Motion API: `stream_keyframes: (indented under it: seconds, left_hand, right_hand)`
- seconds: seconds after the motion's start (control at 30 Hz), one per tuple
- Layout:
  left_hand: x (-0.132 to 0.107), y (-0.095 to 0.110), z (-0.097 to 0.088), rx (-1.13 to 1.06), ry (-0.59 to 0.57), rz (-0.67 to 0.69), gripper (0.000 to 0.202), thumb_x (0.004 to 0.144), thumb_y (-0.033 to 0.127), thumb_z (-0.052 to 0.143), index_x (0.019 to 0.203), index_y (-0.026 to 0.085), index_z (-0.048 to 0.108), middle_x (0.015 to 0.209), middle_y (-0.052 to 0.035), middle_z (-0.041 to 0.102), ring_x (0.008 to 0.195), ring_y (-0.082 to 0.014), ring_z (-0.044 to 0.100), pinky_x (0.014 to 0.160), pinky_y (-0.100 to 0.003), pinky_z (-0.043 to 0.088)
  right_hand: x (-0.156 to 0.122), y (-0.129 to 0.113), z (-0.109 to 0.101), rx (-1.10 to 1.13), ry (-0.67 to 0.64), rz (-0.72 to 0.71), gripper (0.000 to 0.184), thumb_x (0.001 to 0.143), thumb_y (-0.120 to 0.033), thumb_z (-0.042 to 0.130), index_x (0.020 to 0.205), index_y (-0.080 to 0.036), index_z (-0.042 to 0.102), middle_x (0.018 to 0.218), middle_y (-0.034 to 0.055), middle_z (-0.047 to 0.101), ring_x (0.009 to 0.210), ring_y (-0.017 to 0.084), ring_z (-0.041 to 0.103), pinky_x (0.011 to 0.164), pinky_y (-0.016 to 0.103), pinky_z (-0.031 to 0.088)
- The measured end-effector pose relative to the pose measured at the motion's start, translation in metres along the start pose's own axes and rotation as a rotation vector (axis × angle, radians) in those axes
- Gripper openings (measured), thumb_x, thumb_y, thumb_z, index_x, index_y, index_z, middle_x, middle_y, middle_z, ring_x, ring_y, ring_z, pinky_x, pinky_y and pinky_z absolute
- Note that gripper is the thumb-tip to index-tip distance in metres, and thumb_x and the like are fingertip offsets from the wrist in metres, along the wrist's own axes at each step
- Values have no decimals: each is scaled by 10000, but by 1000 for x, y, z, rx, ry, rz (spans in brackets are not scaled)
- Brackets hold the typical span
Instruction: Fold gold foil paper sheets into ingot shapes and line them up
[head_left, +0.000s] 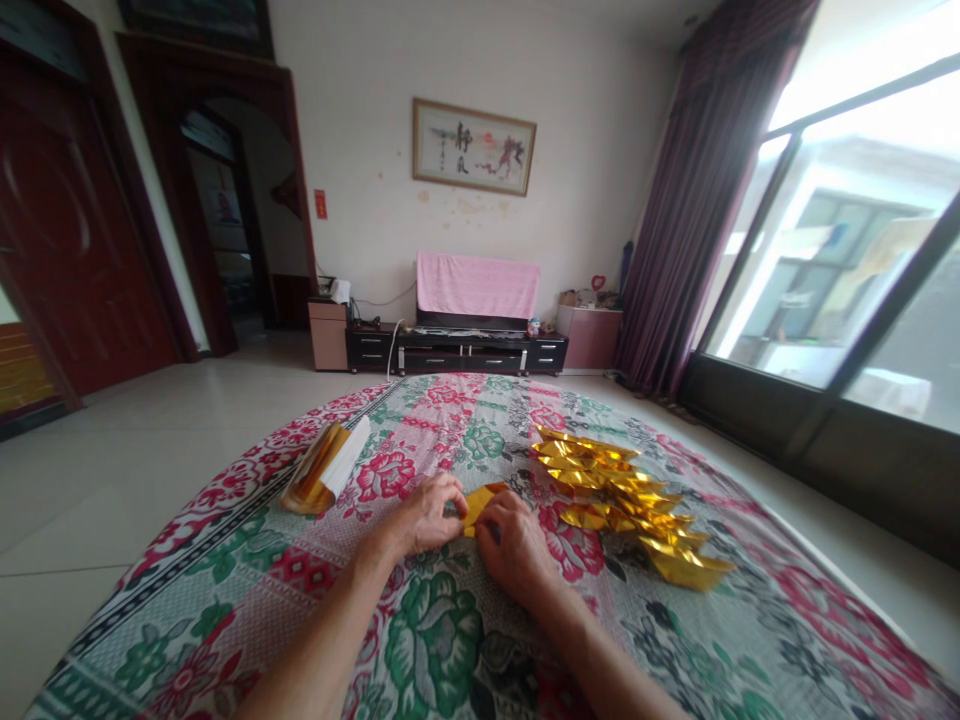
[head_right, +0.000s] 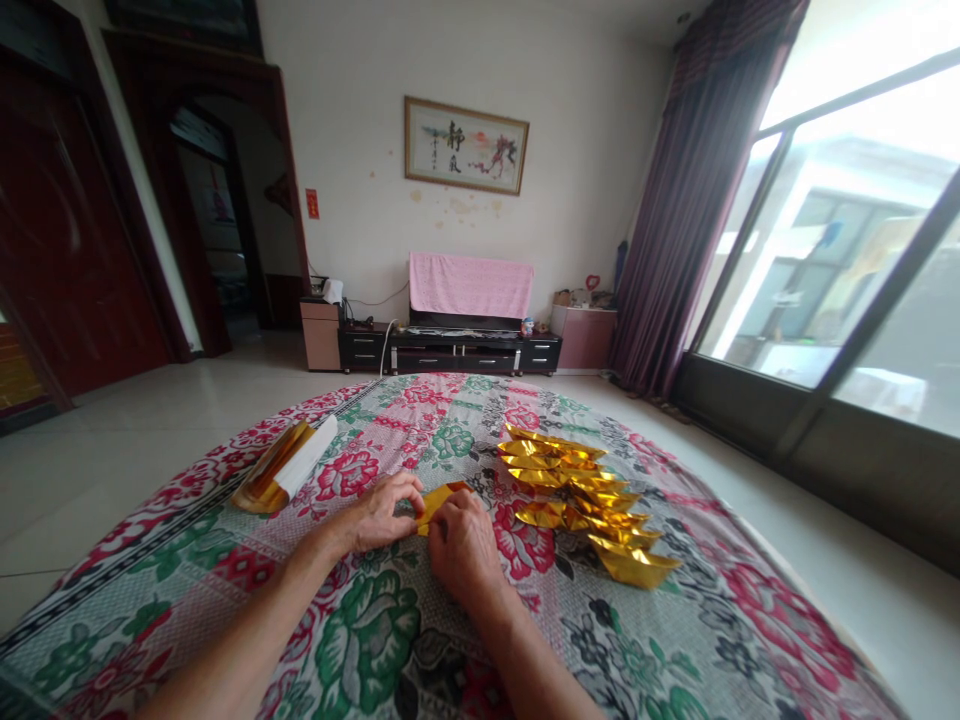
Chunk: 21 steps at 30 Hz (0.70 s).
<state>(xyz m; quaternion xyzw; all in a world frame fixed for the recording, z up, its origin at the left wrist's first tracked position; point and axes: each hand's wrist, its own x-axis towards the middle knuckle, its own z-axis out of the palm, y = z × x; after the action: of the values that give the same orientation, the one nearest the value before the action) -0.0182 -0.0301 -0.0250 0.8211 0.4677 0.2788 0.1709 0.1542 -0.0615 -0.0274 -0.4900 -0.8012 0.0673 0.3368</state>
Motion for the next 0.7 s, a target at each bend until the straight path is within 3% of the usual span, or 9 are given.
stream_keyframes:
  seconds: [0.7]
  left_hand:
    - [0,-1,1,-9,-28,-31,181,616,142,587,772,198,659,1082,-49,566,1044,-181,520,962,-282,386]
  right_hand:
    - [-2,6,0,58,4,-9,105,720,-112,531,700,-168,618,802,46,573,803,155,528,723,236,391]
